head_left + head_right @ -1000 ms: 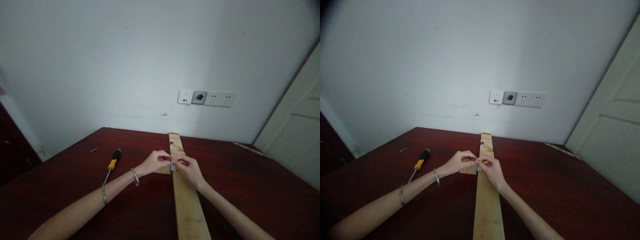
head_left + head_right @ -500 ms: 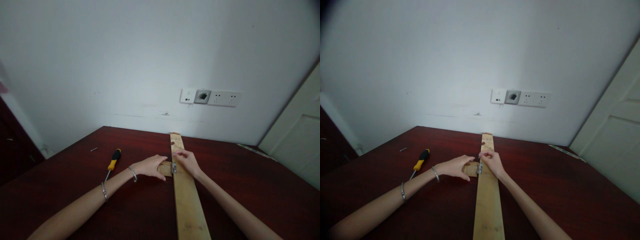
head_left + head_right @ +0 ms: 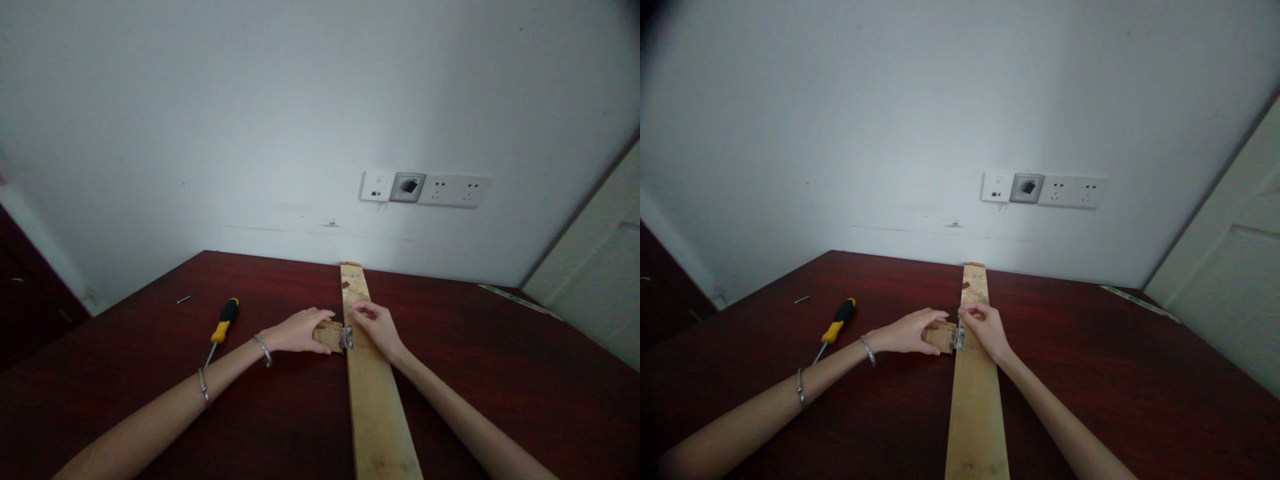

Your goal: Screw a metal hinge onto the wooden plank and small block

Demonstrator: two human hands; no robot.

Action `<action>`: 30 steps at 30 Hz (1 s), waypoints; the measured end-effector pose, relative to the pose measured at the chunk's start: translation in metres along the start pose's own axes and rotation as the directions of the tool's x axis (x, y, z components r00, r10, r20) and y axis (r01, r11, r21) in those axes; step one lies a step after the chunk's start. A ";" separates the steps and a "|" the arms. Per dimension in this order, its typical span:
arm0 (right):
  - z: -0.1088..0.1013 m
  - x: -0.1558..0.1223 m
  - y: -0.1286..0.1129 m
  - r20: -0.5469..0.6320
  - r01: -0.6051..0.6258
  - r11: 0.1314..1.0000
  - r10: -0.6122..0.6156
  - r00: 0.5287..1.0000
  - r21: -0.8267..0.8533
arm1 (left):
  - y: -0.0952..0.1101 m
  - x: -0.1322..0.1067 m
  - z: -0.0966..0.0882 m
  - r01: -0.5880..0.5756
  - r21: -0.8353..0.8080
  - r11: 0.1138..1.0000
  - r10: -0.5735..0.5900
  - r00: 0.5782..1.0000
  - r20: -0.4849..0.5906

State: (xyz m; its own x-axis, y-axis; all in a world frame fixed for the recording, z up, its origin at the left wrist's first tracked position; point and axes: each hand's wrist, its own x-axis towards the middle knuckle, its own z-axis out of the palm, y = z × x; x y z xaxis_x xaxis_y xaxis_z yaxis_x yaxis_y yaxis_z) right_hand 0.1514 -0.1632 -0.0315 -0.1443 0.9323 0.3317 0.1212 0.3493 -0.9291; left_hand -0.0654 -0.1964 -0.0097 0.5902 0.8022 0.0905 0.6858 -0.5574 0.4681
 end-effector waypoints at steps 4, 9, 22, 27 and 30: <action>0.000 0.000 0.002 0.000 0.005 1.000 -0.005 1.000 -0.003 | 0.000 0.000 -0.003 0.008 -0.052 0.999 -0.008 1.000 0.000; 0.000 -0.001 0.002 0.014 0.012 1.000 -0.012 1.000 -0.029 | 0.001 0.000 -0.005 -0.010 -0.067 0.998 0.011 1.000 0.012; 0.000 -0.003 -0.004 0.082 0.050 0.995 -0.043 0.996 -0.083 | 0.009 -0.002 -0.008 -0.018 -0.017 1.000 0.019 1.000 0.022; 0.000 -0.003 -0.002 0.137 0.078 0.989 -0.060 0.989 -0.126 | 0.009 -0.002 -0.008 -0.032 -0.007 0.999 0.032 0.999 0.021; 0.001 -0.004 -0.001 0.172 0.068 0.987 -0.043 0.984 -0.145 | 0.010 -0.002 -0.008 -0.027 0.005 1.000 0.027 0.999 0.028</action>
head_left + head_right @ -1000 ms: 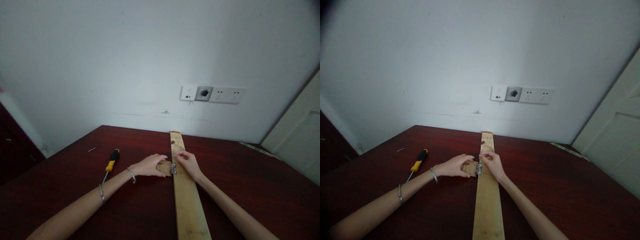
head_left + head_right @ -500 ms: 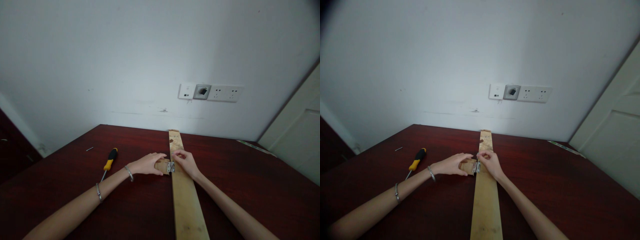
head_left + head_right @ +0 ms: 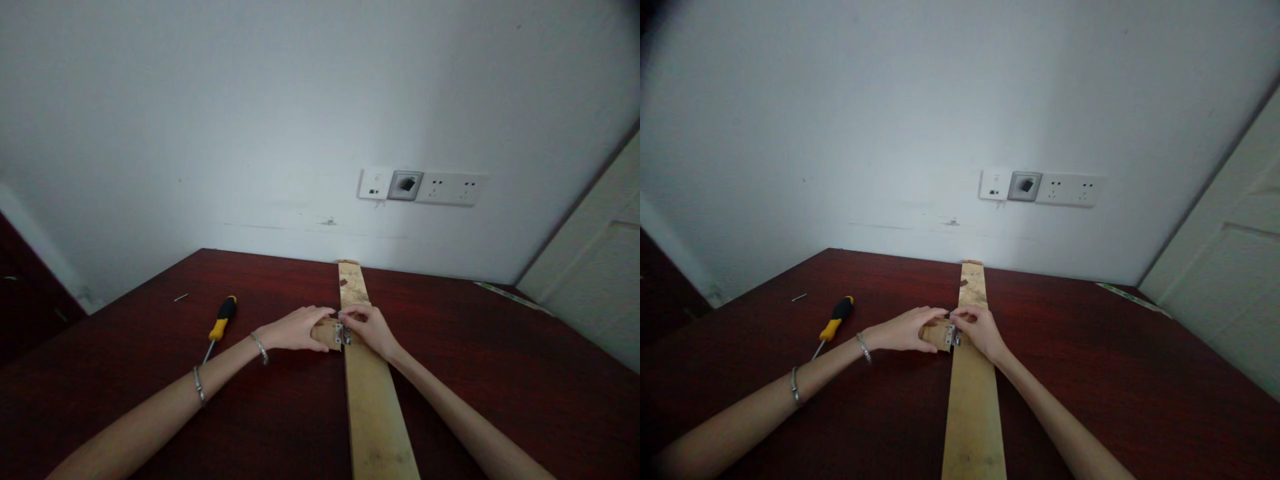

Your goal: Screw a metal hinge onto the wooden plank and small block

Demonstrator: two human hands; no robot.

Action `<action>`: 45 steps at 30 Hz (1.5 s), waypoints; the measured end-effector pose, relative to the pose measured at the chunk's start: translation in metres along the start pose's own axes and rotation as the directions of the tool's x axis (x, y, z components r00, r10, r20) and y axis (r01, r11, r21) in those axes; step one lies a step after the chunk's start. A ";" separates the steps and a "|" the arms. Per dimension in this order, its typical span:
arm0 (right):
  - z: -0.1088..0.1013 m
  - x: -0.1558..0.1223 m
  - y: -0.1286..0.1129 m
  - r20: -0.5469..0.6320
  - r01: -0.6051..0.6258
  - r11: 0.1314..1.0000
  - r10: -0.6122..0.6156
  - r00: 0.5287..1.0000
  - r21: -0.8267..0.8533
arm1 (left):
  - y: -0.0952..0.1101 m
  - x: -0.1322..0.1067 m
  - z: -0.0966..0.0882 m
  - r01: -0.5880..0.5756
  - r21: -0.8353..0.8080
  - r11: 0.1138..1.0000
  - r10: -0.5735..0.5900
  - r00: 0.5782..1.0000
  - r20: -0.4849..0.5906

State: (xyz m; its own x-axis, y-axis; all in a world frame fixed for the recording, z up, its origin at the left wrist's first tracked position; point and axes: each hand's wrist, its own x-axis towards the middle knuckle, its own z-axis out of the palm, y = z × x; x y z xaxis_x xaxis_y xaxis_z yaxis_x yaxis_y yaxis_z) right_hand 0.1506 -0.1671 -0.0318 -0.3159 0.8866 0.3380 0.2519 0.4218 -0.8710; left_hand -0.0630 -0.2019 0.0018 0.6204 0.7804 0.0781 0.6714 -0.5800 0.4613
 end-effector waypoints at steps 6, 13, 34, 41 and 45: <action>0.002 0.000 -0.001 0.029 -0.019 1.000 0.019 0.999 0.003 | 0.002 -0.001 0.001 0.018 0.011 1.000 -0.019 1.000 0.015; 0.001 -0.002 -0.002 0.035 0.009 1.000 -0.008 0.999 -0.013 | 0.001 -0.001 0.001 0.010 0.010 1.000 -0.010 1.000 0.008; 0.000 0.000 -0.001 0.064 0.143 0.981 -0.136 0.989 -0.127 | 0.001 -0.002 0.004 0.006 -0.054 0.999 -0.005 1.000 0.016; 0.000 0.000 0.003 0.088 0.155 0.980 -0.145 0.986 -0.125 | 0.001 -0.003 0.004 -0.014 -0.037 0.999 0.015 1.000 0.021; -0.001 -0.001 0.001 0.100 0.152 0.979 -0.139 0.985 -0.138 | 0.001 -0.003 0.003 -0.013 -0.038 0.999 0.014 1.000 0.025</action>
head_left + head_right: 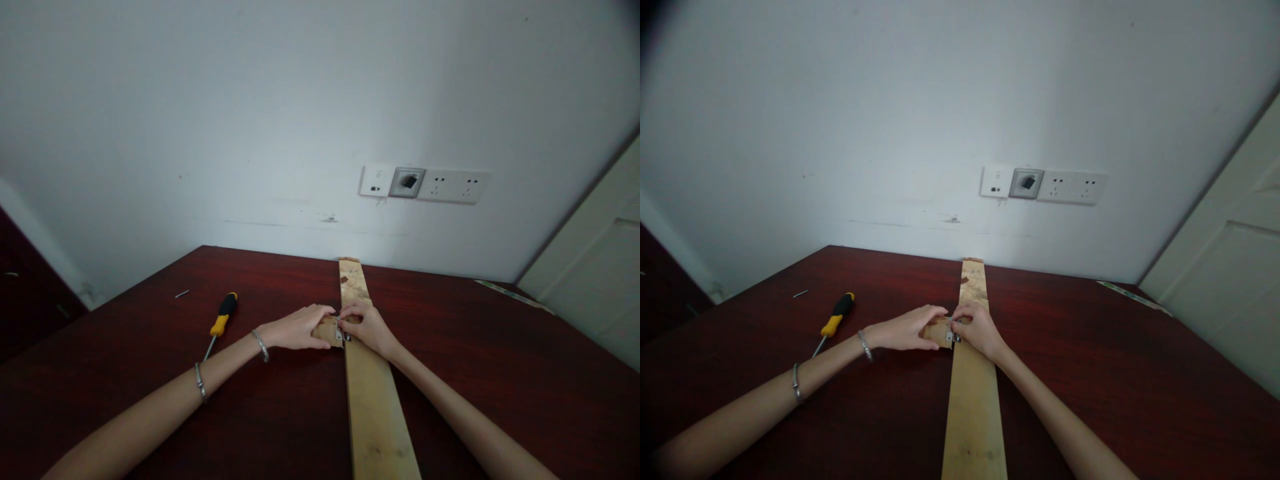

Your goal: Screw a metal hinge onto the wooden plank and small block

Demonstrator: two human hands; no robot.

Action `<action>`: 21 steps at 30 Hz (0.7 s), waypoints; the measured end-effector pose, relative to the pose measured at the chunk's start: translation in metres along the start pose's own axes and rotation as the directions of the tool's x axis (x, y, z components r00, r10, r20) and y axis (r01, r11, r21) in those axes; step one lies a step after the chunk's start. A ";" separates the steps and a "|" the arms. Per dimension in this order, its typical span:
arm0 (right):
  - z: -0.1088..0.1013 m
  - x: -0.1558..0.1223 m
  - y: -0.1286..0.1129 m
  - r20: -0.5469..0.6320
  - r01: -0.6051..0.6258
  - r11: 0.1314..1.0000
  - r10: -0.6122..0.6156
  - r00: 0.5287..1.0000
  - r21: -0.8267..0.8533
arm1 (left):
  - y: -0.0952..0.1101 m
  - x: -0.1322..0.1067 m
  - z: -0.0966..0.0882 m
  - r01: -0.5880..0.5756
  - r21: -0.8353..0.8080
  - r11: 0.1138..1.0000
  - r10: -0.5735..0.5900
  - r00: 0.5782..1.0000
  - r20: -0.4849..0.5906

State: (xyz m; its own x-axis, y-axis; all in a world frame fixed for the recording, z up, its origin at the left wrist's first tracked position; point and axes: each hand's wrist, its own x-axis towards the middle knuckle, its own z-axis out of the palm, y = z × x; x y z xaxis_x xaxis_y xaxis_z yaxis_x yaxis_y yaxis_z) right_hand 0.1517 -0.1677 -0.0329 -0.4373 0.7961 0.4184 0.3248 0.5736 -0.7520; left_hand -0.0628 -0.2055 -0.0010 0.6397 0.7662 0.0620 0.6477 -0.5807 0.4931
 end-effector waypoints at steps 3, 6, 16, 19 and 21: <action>-0.002 -0.002 -0.002 -0.021 -0.020 1.000 0.020 1.000 0.004 | -0.002 0.000 0.000 -0.011 -0.027 1.000 0.011 1.000 -0.007; -0.006 -0.003 -0.002 -0.075 -0.068 0.994 0.074 0.994 0.084 | -0.004 0.000 0.001 -0.006 -0.043 0.999 0.005 1.000 -0.008; -0.008 -0.003 -0.006 -0.157 -0.104 0.959 0.149 0.976 0.264 | -0.006 0.001 0.007 0.023 0.007 1.000 -0.023 1.000 0.015; -0.008 -0.003 -0.006 -0.157 -0.104 0.956 0.151 0.976 0.274 | -0.007 0.001 0.008 0.036 0.015 0.999 -0.037 0.999 0.022; -0.008 -0.003 -0.005 -0.158 -0.103 0.955 0.151 0.976 0.277 | -0.007 0.000 0.007 0.036 0.015 0.999 -0.036 0.999 0.022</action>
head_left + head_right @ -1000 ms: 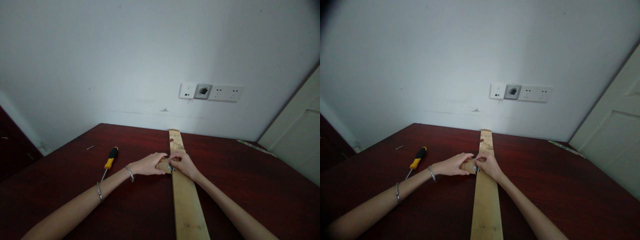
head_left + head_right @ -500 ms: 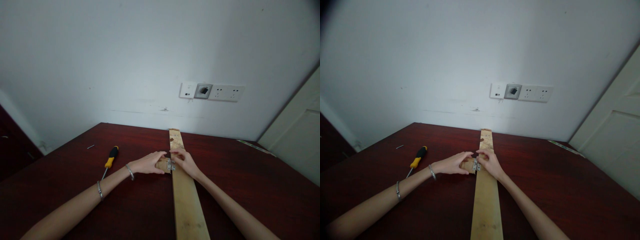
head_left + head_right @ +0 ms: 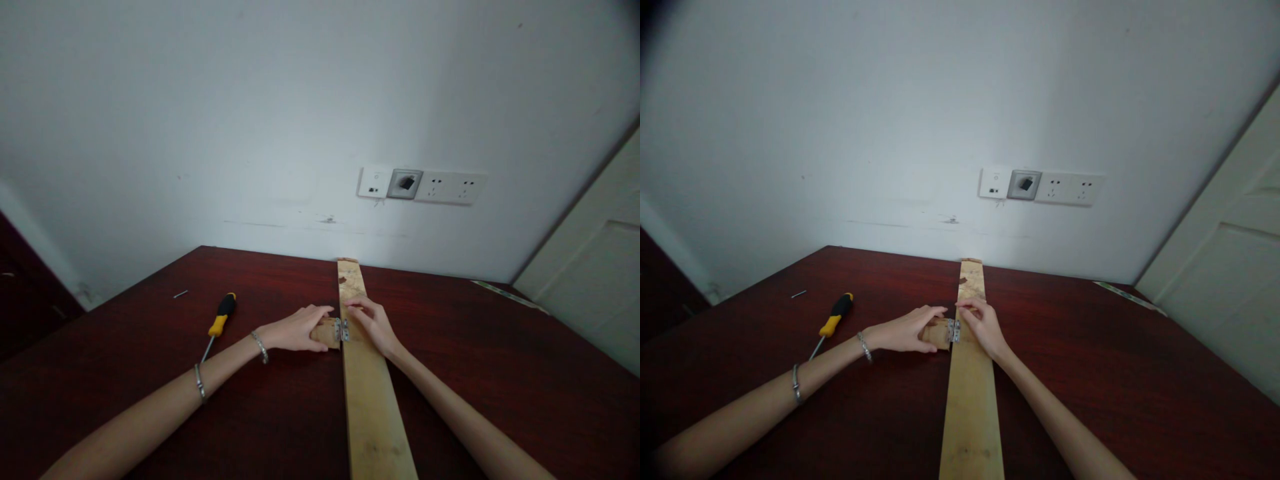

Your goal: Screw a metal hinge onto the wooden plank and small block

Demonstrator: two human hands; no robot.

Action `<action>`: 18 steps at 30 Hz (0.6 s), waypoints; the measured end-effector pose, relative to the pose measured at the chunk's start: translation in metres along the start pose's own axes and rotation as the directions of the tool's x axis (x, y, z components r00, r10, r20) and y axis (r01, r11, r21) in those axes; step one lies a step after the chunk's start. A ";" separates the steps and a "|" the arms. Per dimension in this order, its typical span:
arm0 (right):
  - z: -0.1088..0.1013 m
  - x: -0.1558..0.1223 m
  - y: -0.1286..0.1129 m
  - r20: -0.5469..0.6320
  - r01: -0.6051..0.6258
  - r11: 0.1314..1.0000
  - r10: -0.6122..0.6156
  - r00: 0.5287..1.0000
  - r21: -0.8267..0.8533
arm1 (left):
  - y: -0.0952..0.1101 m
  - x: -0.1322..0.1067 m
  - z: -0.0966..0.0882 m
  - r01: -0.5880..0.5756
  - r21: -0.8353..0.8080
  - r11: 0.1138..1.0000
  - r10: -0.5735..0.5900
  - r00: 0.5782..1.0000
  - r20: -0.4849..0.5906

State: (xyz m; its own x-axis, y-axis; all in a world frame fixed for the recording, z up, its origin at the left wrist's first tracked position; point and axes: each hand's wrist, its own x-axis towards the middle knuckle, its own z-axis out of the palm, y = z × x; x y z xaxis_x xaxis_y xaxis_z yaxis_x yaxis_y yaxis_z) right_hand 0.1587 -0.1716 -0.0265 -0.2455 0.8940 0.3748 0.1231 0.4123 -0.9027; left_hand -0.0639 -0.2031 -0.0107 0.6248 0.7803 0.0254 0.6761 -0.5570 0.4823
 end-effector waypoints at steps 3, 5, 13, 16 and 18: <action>-0.001 0.000 0.002 -0.002 0.000 1.000 0.000 1.000 -0.010 | 0.001 -0.001 -0.004 -0.014 -0.003 1.000 0.014 1.000 -0.012; -0.001 0.000 0.003 -0.008 -0.006 1.000 0.006 1.000 -0.013 | 0.002 -0.002 -0.011 -0.021 0.006 1.000 0.021 0.999 -0.041; -0.002 -0.001 0.003 -0.030 -0.038 0.999 0.038 0.999 -0.007 | -0.034 -0.024 -0.078 0.034 0.192 0.981 0.034 0.940 -0.339; -0.002 -0.001 0.004 -0.021 -0.057 0.998 0.057 0.998 -0.016 | -0.077 -0.056 -0.113 0.212 0.271 0.939 -0.071 0.890 -0.451; -0.002 -0.001 0.004 -0.005 -0.060 0.998 0.060 0.998 -0.028 | -0.109 -0.085 -0.131 0.356 0.293 0.887 -0.181 0.853 -0.490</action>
State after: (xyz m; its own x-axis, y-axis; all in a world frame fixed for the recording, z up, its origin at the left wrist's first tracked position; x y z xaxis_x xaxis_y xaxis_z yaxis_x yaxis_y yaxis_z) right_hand 0.1619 -0.1706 -0.0300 -0.2328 0.9180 0.3211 0.1641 0.3626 -0.9174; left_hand -0.2419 -0.1715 0.0494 0.2196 0.9055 0.3631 0.9368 -0.2996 0.1806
